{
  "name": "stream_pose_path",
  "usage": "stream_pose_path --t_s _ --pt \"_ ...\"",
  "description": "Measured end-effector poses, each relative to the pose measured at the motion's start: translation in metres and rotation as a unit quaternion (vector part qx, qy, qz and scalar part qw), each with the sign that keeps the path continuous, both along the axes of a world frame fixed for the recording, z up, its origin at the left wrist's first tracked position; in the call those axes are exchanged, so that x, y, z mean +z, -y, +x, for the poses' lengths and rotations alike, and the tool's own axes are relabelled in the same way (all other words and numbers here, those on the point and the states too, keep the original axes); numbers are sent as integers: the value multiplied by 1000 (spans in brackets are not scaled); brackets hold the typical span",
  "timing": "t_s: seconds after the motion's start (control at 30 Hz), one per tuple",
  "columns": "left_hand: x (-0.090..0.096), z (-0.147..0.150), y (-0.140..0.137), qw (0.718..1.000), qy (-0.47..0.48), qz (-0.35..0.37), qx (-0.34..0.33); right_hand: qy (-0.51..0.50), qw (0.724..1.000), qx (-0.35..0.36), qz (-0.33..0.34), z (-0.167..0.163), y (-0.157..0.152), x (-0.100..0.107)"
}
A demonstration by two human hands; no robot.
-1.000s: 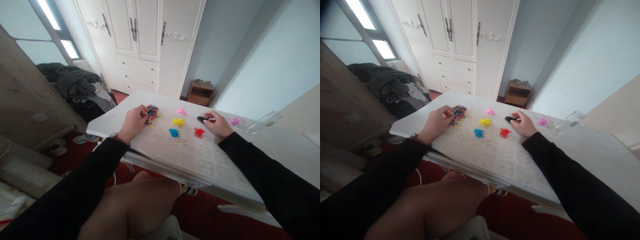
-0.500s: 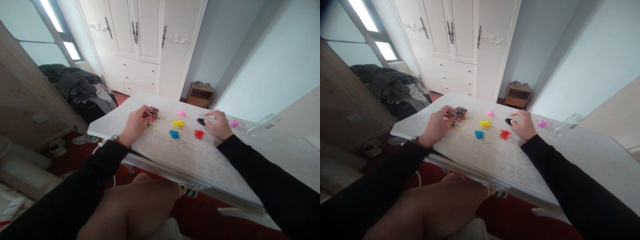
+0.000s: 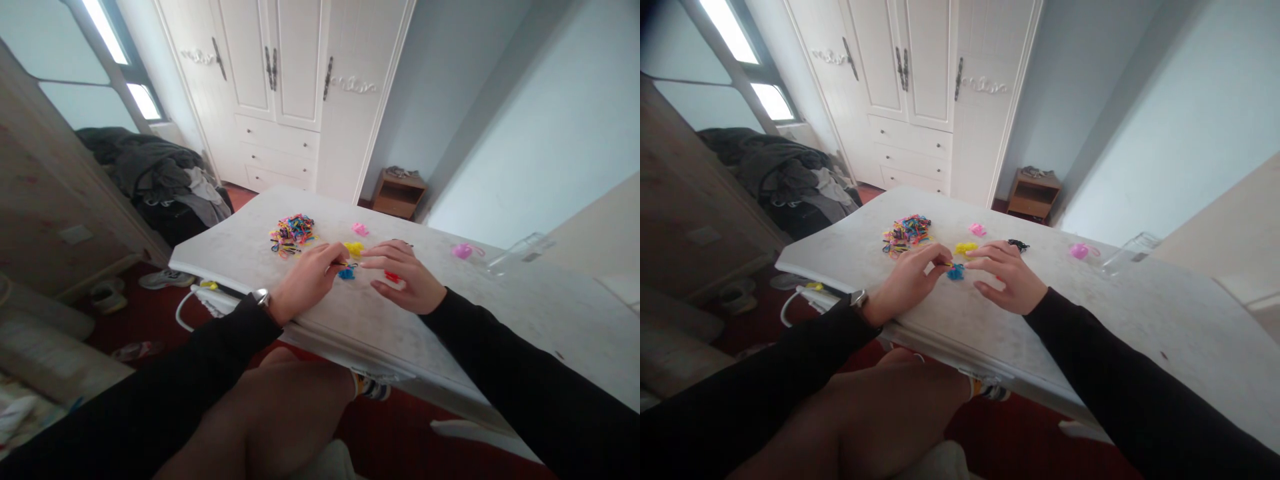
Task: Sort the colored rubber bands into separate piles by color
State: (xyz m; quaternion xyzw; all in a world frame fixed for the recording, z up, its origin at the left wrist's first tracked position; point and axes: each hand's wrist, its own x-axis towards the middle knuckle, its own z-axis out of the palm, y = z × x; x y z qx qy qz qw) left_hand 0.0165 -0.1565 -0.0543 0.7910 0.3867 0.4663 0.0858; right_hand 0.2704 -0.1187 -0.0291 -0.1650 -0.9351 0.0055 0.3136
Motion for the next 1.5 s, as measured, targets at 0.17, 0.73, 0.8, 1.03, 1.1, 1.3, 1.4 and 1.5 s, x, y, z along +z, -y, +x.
stream_pose_path --t_s 0.17,0.73,0.8,1.03,1.1,1.3,1.4,1.5 --pt "2 3 2 1000 0 -16 5 23 999 16 -30 4 -1 0" --pt "3 0 -1 999 2 -34 10 -172 938 -287 -89 51 -52 -3" --pt "2 -1 -1 999 -5 -36 8 -178 919 -331 -120 61 -64 -10" --pt "5 -3 -1 999 -10 -49 11 -148 920 -342 -119 65 -76 -22" --pt "5 -4 -1 998 -11 -54 12 -140 920 -345 -120 66 -77 -23" --pt "5 -4 -1 999 -9 -42 11 -137 910 -363 -146 73 -81 -25" --pt "5 -4 -1 999 -6 -43 6 -144 903 -379 -144 73 -82 -24" --pt "5 -5 0 999 -7 -48 2 -163 903 -382 -115 70 -79 -20"
